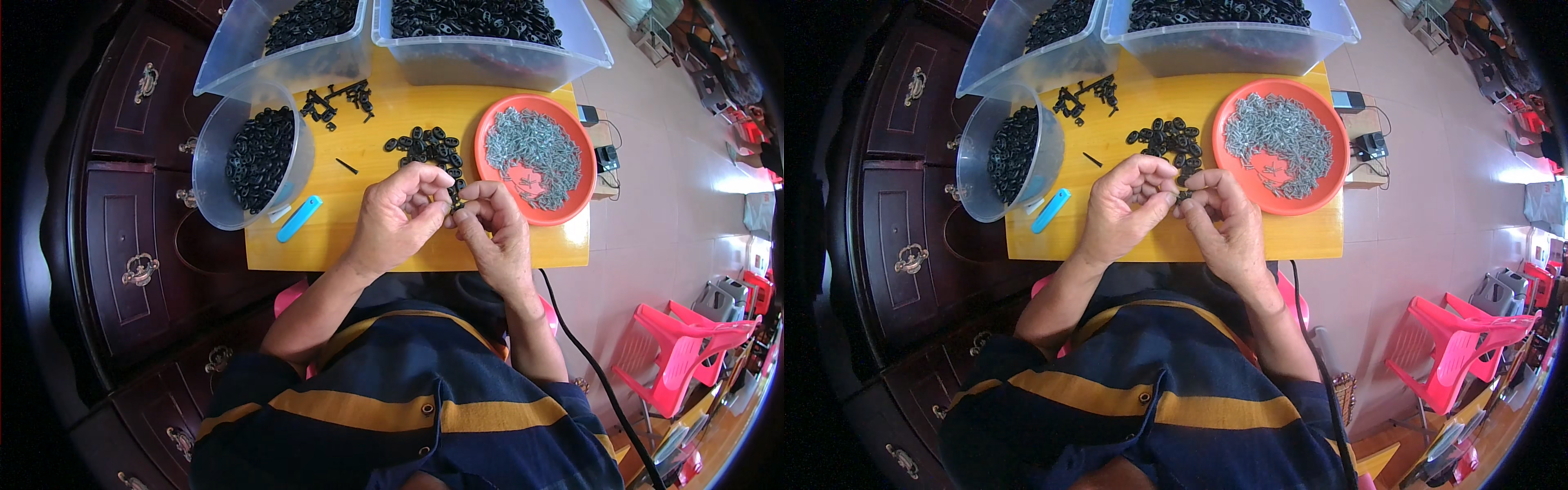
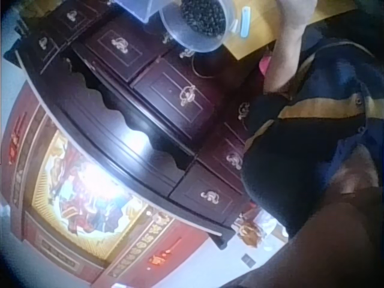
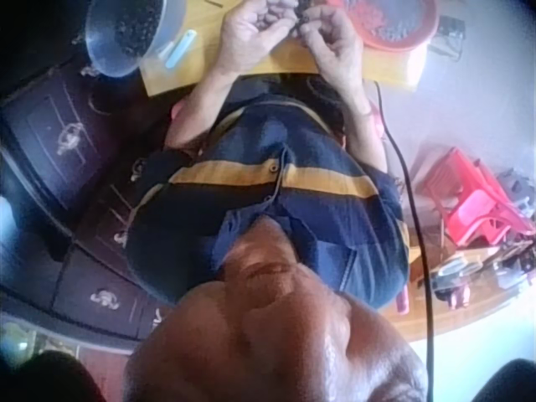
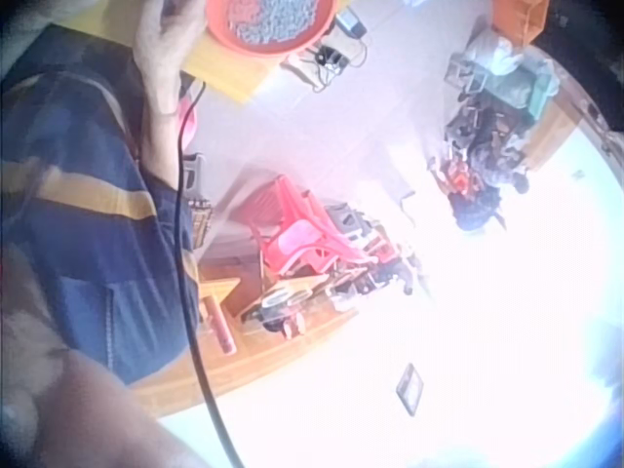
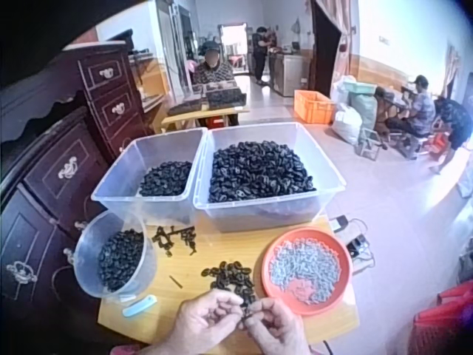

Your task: The person assembles plastic cord locks by fitting the inner and outer plastic components together by hand.

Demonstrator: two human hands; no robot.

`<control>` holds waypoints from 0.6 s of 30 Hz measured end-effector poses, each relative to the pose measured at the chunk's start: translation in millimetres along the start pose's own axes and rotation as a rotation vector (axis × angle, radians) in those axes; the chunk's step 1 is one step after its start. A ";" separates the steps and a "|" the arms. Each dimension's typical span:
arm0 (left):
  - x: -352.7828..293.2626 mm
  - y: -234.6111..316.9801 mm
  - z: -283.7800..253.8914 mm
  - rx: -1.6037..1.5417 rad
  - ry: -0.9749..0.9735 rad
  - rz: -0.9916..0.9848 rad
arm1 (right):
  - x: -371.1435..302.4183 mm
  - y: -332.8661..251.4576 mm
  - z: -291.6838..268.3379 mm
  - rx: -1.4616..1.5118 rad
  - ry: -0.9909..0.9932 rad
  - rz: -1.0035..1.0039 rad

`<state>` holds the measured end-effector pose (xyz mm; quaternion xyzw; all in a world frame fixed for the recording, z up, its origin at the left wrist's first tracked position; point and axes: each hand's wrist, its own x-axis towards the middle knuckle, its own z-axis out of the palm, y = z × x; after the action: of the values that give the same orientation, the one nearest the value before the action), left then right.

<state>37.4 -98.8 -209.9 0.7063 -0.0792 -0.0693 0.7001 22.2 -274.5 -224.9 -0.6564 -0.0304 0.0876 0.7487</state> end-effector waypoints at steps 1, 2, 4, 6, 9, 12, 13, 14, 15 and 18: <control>0.3 0.3 0.0 -0.007 -0.005 -0.004 | 0.1 -0.4 0.1 -0.009 0.000 -0.006; 0.6 0.6 0.1 -0.014 -0.010 -0.007 | 0.1 -0.7 0.2 -0.018 -0.001 -0.012; 0.8 0.5 -0.1 0.001 -0.009 -0.004 | -0.4 -0.5 -1.2 -0.063 -0.010 -0.028; 1.1 -0.2 -0.1 0.016 -0.008 -0.001 | -0.4 0.4 -1.0 -0.108 -0.018 -0.043; 1.6 -2.0 -0.4 0.033 -0.004 -0.016 | 0.3 2.0 0.2 -0.117 0.006 -0.107; 1.8 -0.1 -1.0 0.127 -0.008 0.030 | 0.5 -0.4 -1.6 -0.206 -0.006 -0.113; 2.0 1.5 -0.7 0.178 -0.014 0.056 | 0.7 -0.8 -0.9 -0.212 0.004 -0.123; 2.2 2.8 -0.4 0.229 -0.019 0.082 | 0.8 -1.3 -0.5 -0.219 0.014 -0.132; 2.3 3.5 -0.4 0.228 -0.018 0.080 | 0.8 -2.0 -0.6 -0.219 0.012 -0.130; 4.7 5.0 -1.3 0.252 -0.021 0.127 | 1.3 -3.2 -1.3 -0.275 0.000 -0.165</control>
<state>42.2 -98.6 -204.8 0.7815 -0.1391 -0.0217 0.6078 24.0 -276.0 -222.1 -0.7479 -0.0958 0.0208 0.6565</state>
